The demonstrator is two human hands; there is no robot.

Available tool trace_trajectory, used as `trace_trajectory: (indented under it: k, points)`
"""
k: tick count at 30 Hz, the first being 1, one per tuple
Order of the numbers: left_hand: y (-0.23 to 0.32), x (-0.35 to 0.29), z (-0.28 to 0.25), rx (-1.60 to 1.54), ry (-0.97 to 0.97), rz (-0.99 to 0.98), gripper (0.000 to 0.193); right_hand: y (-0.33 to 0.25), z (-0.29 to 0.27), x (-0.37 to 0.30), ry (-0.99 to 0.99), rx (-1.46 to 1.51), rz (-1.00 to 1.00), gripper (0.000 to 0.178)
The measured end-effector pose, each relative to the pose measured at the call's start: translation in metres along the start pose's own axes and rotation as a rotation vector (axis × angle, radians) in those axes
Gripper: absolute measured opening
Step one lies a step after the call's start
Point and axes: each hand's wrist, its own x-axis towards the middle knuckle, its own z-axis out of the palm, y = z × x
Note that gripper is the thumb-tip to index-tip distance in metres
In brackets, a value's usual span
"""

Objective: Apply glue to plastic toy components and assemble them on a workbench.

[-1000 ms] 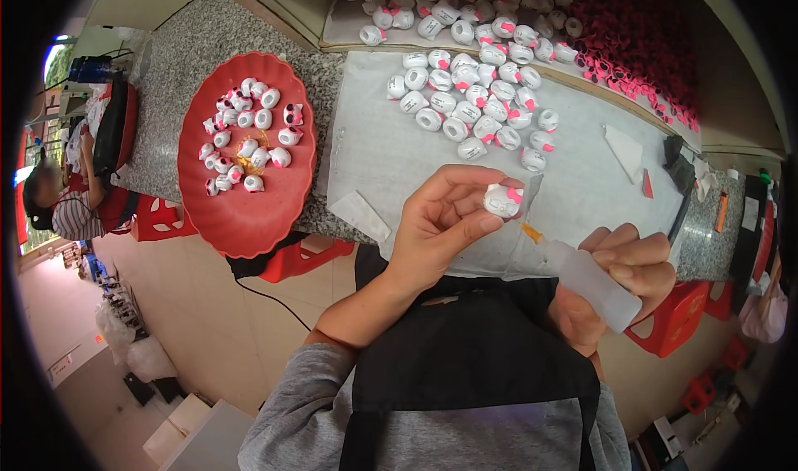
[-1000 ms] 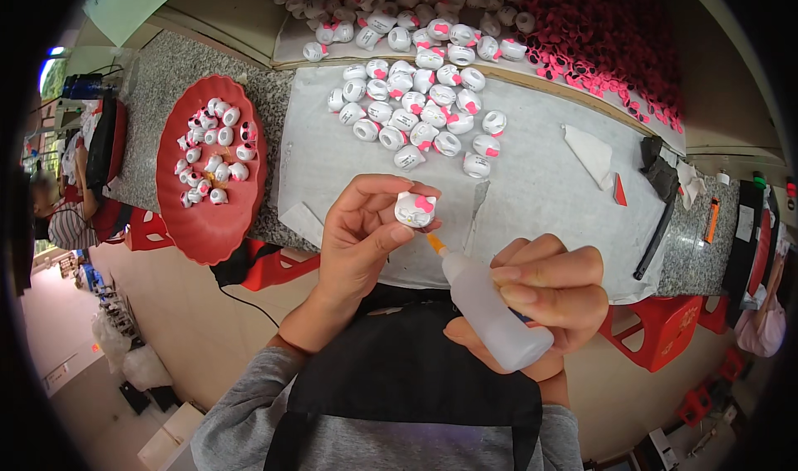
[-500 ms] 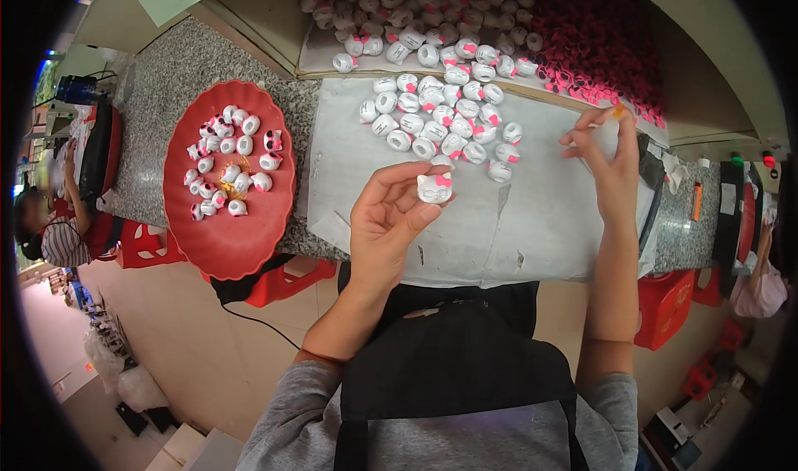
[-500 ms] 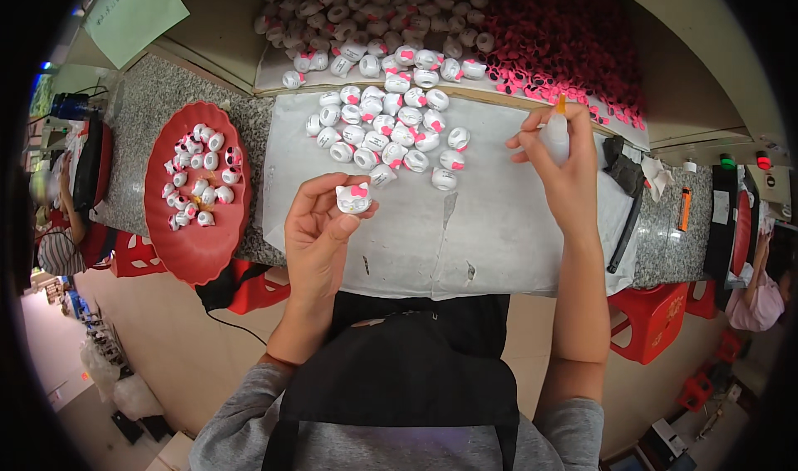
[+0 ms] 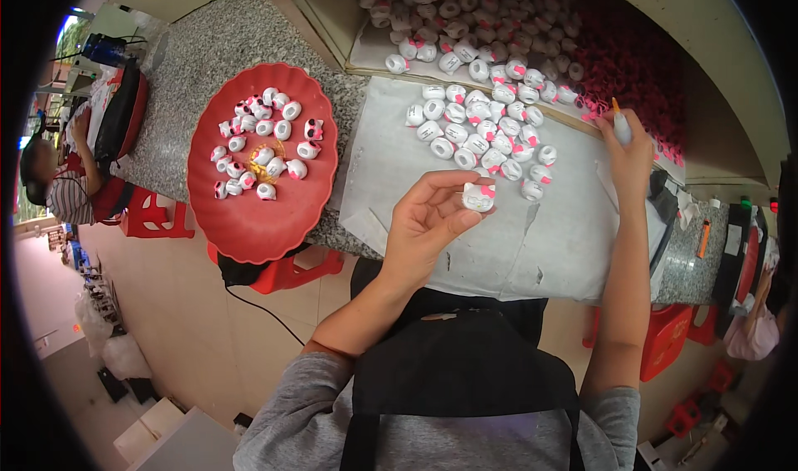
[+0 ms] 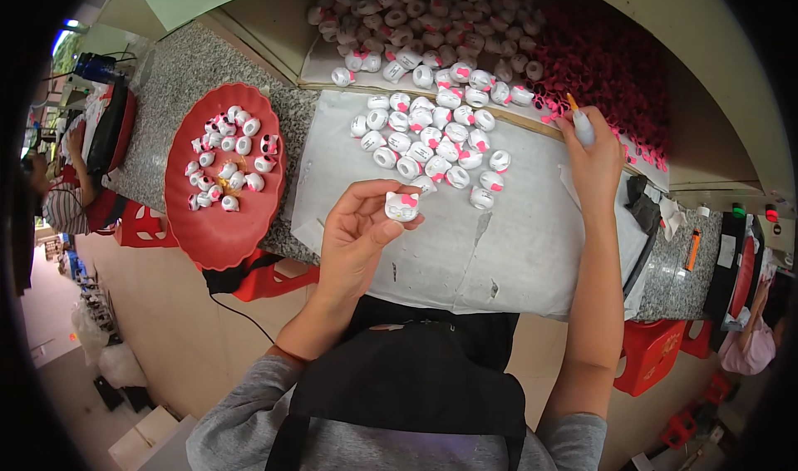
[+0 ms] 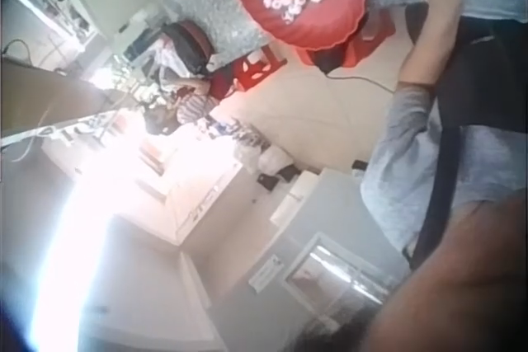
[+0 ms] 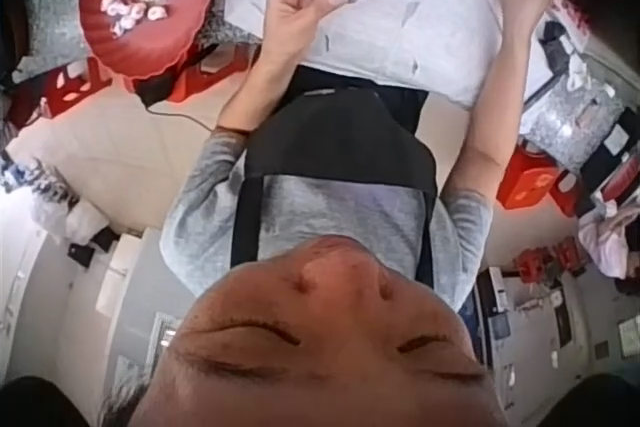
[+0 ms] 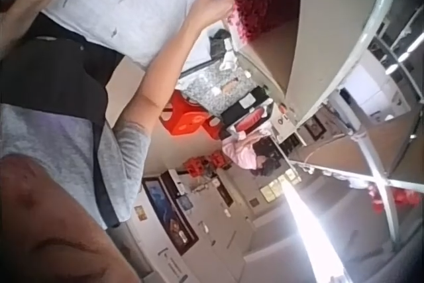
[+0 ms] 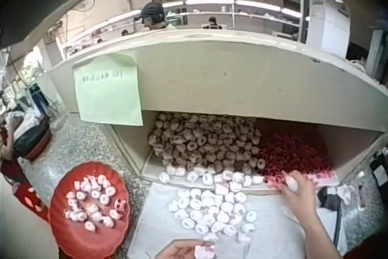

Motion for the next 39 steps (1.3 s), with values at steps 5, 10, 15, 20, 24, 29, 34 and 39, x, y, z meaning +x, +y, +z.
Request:
trace_trajectory:
  k: [5, 10, 15, 20, 24, 29, 34, 39]
  points:
    - [0.001, -0.001, 0.001, -0.008, -0.02, -0.001, 0.032, -0.028, -0.017, -0.009, -0.011, 0.268, 0.044, 0.009]
    - [0.001, -0.004, 0.002, 0.201, -0.053, 0.087, 0.031, -0.085, -0.029, -0.068, -0.336, 0.91, 0.245, 0.008]
    - [0.002, -0.005, 0.006, 0.433, -0.058, 0.196, 0.03, -0.1, -0.018, -0.093, -0.474, 1.073, 0.229, 0.012]
    - [0.005, -0.008, 0.006, 0.601, -0.095, 0.25, 0.03, -0.101, -0.011, -0.096, -0.477, 1.148, 0.257, 0.011]
    - [0.004, -0.006, 0.006, 0.681, -0.145, 0.301, 0.029, -0.099, -0.011, -0.098, -0.422, 1.139, 0.273, 0.011]
    - [0.006, -0.006, 0.008, 0.626, -0.195, 0.273, 0.028, -0.097, -0.014, -0.098, -0.42, 1.019, 0.228, 0.014]
    - [0.006, -0.008, 0.012, 0.307, -0.146, 0.085, 0.025, -0.094, -0.01, -0.102, -0.37, 1.087, 0.206, 0.021]
    - [0.007, -0.008, 0.01, 0.183, -0.169, 0.047, 0.025, -0.095, -0.015, -0.099, -0.49, 1.196, 0.263, 0.029]
